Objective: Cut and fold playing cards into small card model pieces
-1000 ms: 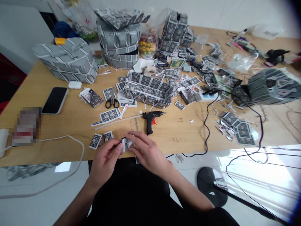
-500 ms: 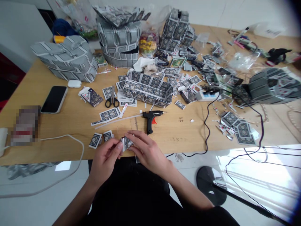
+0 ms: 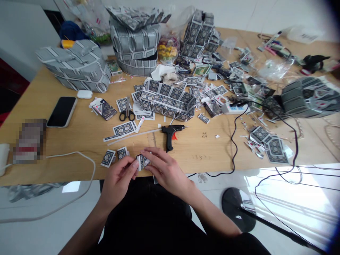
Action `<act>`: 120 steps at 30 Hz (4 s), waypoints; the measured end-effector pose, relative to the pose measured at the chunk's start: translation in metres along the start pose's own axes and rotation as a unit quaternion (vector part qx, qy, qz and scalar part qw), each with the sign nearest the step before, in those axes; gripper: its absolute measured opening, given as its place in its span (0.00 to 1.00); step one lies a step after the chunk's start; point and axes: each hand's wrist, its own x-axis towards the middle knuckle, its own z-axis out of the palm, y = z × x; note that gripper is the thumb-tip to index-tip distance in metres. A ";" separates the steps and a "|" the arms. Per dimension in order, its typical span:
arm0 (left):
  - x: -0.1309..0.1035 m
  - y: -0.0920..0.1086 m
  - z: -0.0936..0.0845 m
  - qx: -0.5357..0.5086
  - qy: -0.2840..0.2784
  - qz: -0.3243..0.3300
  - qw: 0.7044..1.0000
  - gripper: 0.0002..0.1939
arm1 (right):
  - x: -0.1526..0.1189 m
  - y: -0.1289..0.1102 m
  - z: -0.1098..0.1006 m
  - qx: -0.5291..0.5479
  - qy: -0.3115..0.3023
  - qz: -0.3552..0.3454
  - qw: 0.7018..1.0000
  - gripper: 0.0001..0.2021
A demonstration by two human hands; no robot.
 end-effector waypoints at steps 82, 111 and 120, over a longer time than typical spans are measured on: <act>0.003 0.000 -0.003 0.230 -0.073 0.075 0.968 0.16 | -0.008 -0.003 0.004 -0.036 0.001 0.018 0.999 0.19; -0.008 -0.010 0.003 0.128 0.018 0.121 0.984 0.09 | -0.010 -0.003 0.007 0.242 0.135 0.192 0.942 0.08; -0.009 -0.018 0.001 0.163 0.103 0.217 0.957 0.15 | -0.010 -0.001 0.006 0.278 0.142 0.173 0.934 0.11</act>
